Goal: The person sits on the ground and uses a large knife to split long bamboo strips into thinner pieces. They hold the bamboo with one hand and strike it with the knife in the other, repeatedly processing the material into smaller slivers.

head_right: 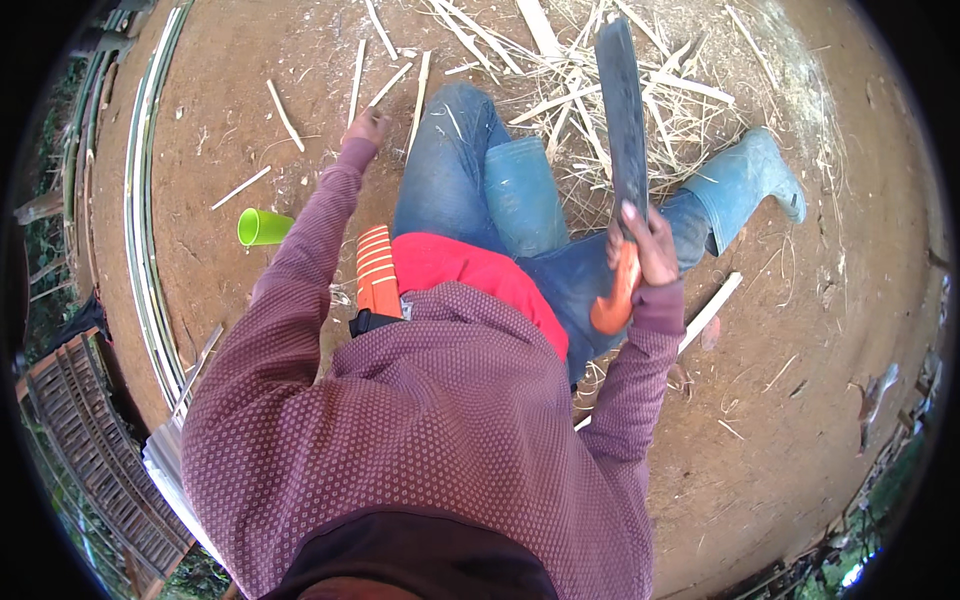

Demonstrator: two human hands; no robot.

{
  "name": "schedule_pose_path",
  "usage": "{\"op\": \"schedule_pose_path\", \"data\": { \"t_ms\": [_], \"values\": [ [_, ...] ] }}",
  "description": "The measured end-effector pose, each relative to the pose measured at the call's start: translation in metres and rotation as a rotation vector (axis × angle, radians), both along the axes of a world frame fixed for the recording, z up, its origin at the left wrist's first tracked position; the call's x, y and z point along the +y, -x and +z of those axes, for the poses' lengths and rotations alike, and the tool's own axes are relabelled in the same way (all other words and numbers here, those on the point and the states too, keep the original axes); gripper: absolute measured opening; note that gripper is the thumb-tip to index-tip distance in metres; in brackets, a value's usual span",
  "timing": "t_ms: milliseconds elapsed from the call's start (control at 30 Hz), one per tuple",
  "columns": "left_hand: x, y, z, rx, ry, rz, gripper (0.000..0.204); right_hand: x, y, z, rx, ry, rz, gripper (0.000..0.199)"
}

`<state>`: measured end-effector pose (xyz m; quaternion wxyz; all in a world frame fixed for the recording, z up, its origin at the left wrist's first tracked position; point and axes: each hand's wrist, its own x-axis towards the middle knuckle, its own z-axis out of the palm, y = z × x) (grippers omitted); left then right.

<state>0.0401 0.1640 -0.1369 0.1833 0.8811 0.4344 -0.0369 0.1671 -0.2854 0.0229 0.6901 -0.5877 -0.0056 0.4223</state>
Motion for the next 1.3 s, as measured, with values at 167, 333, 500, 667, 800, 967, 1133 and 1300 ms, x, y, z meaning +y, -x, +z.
{"op": "schedule_pose_path", "data": {
  "t_ms": [167,333,500,667,800,967,1133,1300],
  "values": [
    [-0.027,-0.019,-0.047,0.113,-0.001,0.037,0.04,-0.048,0.028,-0.043,0.195,0.158,0.026,0.018],
    [-0.034,-0.017,-0.047,-0.026,0.083,-0.079,0.037,-0.056,0.027,-0.061,0.26,0.091,0.009,0.015],
    [-0.035,-0.011,-0.067,-0.127,0.098,0.071,0.024,-0.053,0.012,-0.067,0.304,0.094,0.054,0.015],
    [-0.028,-0.009,-0.031,-0.18,0.094,0.323,0.018,-0.054,0.012,-0.064,0.327,0.039,0.03,0.015],
    [0.013,0.014,-0.004,-0.344,-0.074,0.382,0.018,-0.059,0.012,-0.07,0.322,0.024,0.024,0.015],
    [0.088,0.037,-0.01,-0.423,-0.133,0.352,0.02,-0.058,0.013,-0.066,0.342,0.002,0.021,0.014],
    [0.103,0.041,-0.014,-0.812,0.28,0.365,0.023,-0.062,0.013,-0.073,0.335,-0.022,0.032,0.012],
    [0.074,0.03,0.029,-0.892,0.749,0.488,0.023,-0.059,0.014,-0.068,0.327,-0.007,0.017,0.012]
  ]
}}
